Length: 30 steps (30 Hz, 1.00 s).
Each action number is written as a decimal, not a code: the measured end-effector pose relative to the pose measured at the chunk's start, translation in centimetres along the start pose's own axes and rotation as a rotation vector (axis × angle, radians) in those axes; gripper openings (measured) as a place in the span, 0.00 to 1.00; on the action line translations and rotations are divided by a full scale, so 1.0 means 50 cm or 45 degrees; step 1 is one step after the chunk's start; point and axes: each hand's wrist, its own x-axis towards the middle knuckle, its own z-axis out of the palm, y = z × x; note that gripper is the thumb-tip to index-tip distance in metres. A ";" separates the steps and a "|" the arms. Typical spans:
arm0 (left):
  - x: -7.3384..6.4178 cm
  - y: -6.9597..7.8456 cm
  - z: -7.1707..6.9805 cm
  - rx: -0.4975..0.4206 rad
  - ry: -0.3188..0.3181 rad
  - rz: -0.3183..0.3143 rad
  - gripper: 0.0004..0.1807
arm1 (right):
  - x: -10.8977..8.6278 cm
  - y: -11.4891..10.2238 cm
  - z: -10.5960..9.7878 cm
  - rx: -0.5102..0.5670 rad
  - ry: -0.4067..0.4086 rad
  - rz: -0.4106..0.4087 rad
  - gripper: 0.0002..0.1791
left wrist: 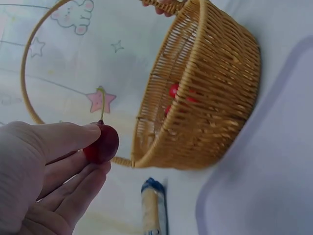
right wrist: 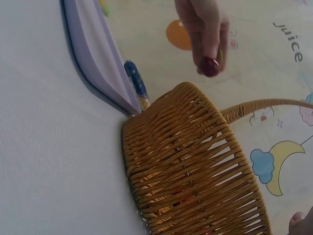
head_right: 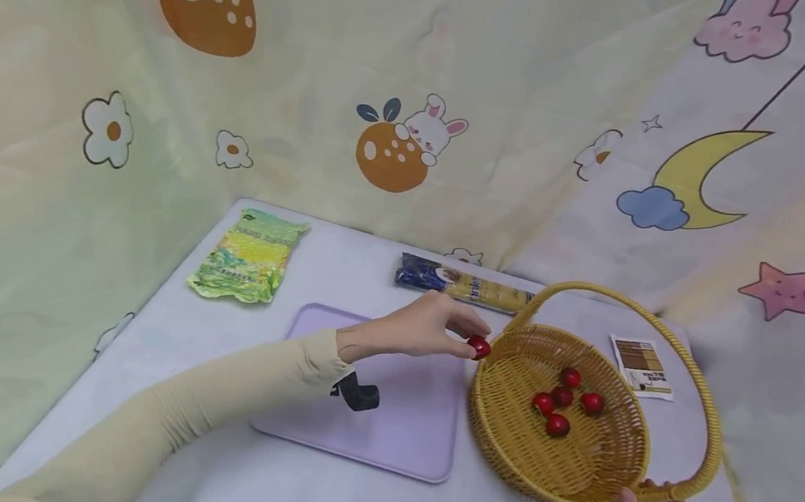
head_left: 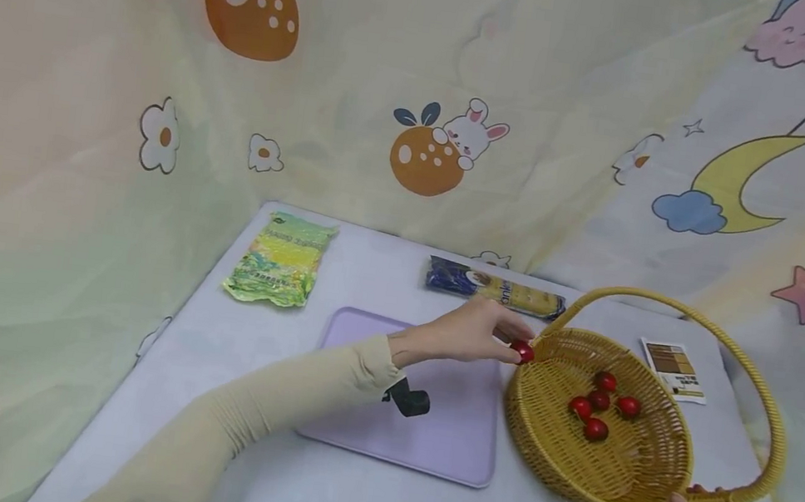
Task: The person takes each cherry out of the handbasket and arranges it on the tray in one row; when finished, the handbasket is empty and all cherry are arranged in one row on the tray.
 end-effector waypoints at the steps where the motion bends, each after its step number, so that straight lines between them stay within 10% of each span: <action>1: -0.011 -0.004 -0.006 -0.004 0.002 -0.008 0.20 | 0.000 0.000 0.000 0.002 0.002 -0.001 0.28; 30: -0.258 -0.147 -0.107 -0.090 0.068 -0.207 0.21 | -0.007 0.003 0.002 0.023 0.006 0.008 0.29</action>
